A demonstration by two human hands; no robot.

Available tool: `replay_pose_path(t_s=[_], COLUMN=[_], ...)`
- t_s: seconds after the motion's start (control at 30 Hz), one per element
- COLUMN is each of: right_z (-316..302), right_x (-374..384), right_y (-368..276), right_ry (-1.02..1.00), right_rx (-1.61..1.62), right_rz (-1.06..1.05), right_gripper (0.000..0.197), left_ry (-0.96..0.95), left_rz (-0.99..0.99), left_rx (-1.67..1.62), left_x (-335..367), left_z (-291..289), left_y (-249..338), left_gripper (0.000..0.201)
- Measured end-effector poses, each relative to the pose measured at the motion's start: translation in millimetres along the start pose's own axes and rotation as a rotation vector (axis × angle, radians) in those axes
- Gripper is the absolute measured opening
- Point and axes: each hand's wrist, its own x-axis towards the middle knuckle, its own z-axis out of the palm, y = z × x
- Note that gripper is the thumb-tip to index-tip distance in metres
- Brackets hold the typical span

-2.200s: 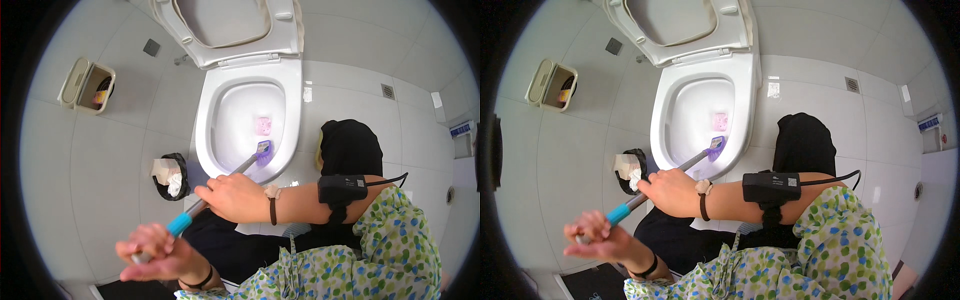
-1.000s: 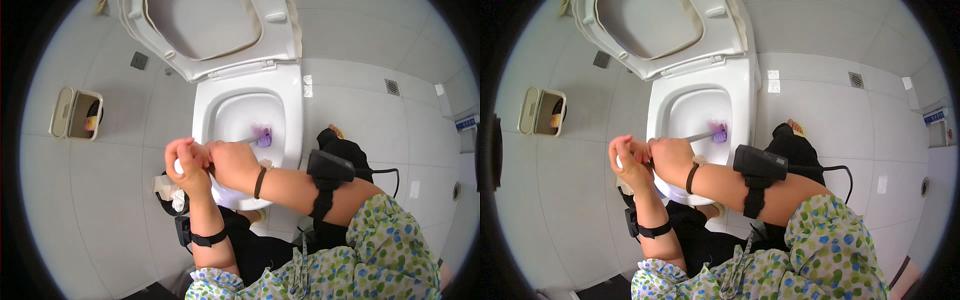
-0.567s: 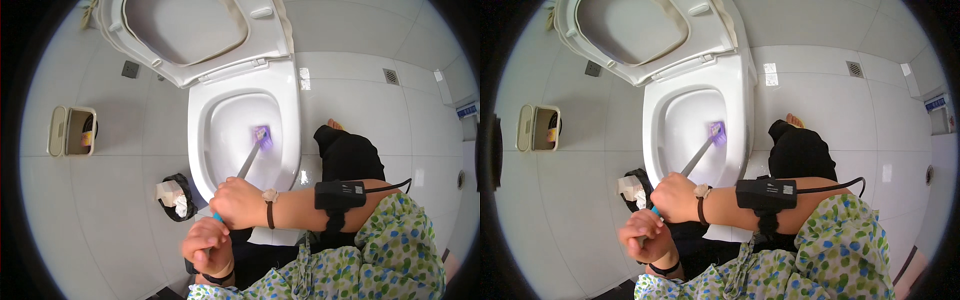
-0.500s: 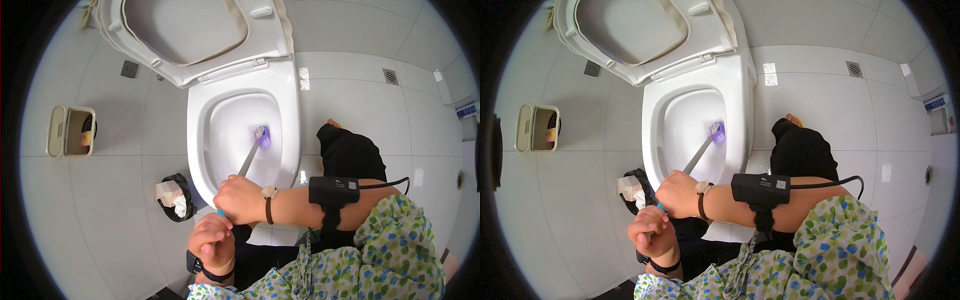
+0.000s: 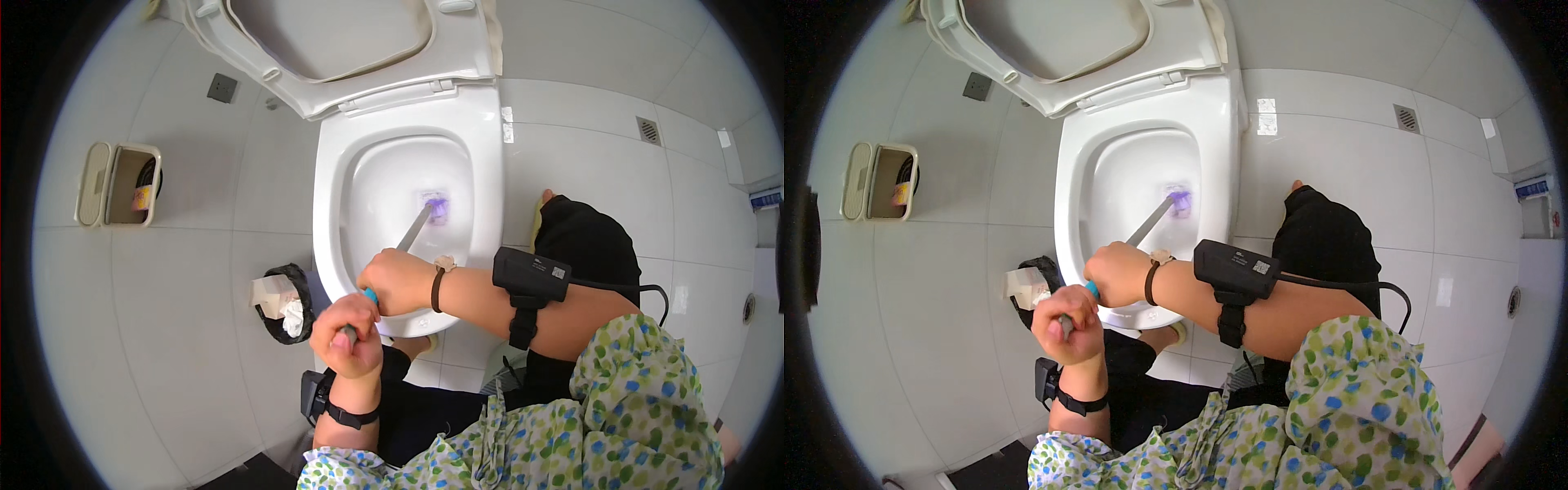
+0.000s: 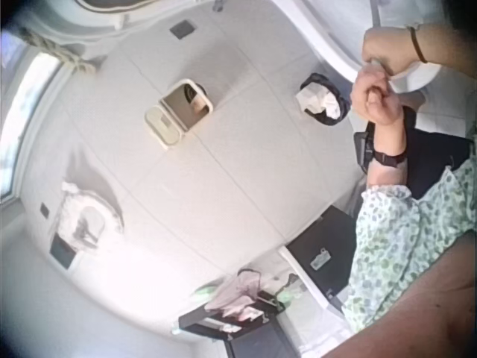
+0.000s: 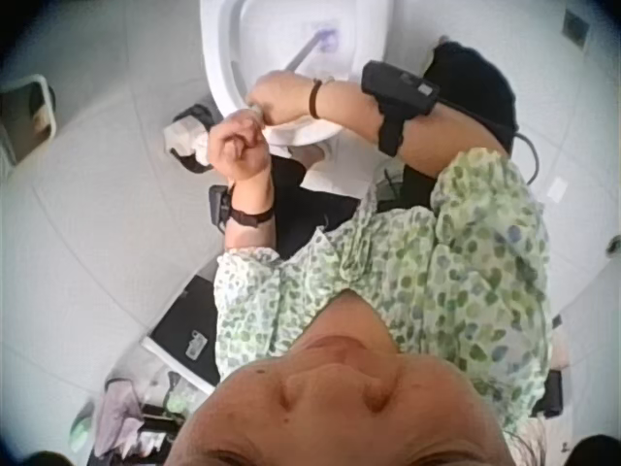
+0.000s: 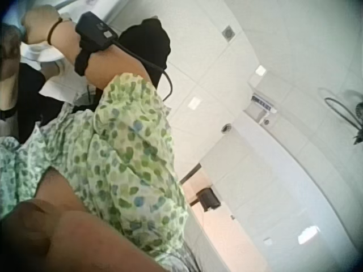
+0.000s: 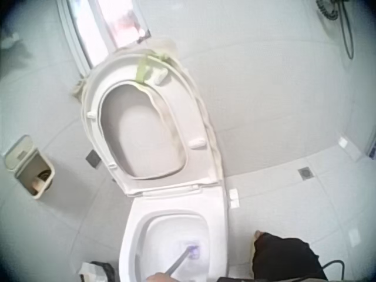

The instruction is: Using a long-handled brush and cleaning foam to scrub the inside of a toilet bowl.

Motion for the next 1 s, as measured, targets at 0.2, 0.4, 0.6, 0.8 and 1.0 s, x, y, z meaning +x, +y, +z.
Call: replay_pose_path(t_s=[0.2, 0.4, 0.6, 0.8, 1.0], right_z=[-12.7, -29.1, -5.4, 27.6, 37.3], right_x=[7.7, -0.6, -8.5, -35.7, -38.3], right_y=[-25.2, -77.8, -28.9, -6.1, -6.6], right_ry=[0.069, 0.21, 0.247, 0.035, -0.159], right_rx=[0.182, 0.248, 0.138, -0.247, -0.351], right_rz=[0.081, 0.014, 0.003, -0.173, -0.184], right_gripper=[0.017, 0.021, 0.02, 0.011, 0.013], left_ry=[-0.052, -0.151, -0.145, -0.293, -0.351], left_rz=[-0.152, -0.143, -0.01, 0.059, 0.064], left_rx=[0.102, -0.045, 0.003, 0.106, 0.106], left_x=[41.3, 68.9, 26.6, -46.7, -69.5], left_z=[-1.0, 5.7, 6.3, -8.3, -18.8], left_y=[28.0, 88.1, 33.8, 19.7, 13.6], left_gripper=[0.031, 0.033, 0.031, 0.037, 0.033])
